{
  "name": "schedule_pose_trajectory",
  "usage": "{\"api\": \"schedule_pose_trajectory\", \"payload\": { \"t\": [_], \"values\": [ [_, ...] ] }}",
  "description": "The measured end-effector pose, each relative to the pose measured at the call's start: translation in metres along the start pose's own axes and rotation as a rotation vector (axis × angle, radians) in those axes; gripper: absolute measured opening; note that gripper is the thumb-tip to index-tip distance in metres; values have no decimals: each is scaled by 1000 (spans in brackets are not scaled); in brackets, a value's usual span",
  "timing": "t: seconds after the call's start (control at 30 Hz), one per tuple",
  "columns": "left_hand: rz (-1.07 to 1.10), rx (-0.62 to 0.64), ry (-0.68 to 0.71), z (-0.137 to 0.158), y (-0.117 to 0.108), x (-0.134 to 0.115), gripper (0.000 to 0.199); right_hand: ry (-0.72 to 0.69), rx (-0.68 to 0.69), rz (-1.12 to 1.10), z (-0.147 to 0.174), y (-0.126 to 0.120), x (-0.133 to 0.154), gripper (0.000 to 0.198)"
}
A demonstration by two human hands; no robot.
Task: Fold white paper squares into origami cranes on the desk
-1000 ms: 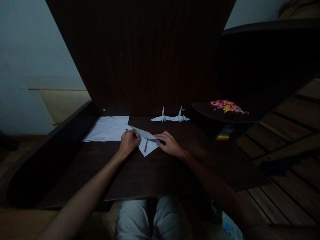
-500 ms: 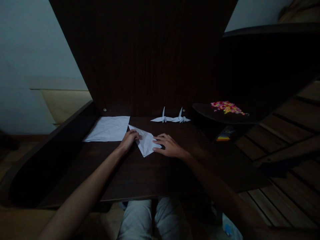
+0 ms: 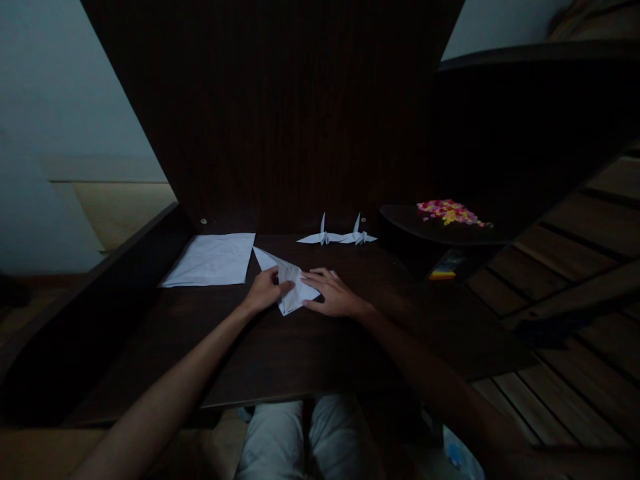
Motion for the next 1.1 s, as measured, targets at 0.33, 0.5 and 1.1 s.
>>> {"api": "schedule_pose_trajectory", "payload": {
  "t": [0.33, 0.5, 1.1],
  "values": [
    [-409, 86, 386, 12, 5, -10, 56, 7, 16, -43, -2, 3, -3, 66],
    [-529, 216, 578, 17, 11, -8, 53, 39, -18, -85, -1, 1, -4, 79],
    [-654, 401, 743, 27, 13, -8, 52, -11, -101, -49, -2, 0, -17, 53]
  ]
}}
Point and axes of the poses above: each hand's wrist, its own z-axis away from the middle knuckle, its own y-axis out of the palm, x = y × z, the point moved 2 cm from there along -z, towards the middle knuckle, and after that the axes turned 7 degrees about -x, right-handed, at the moved point
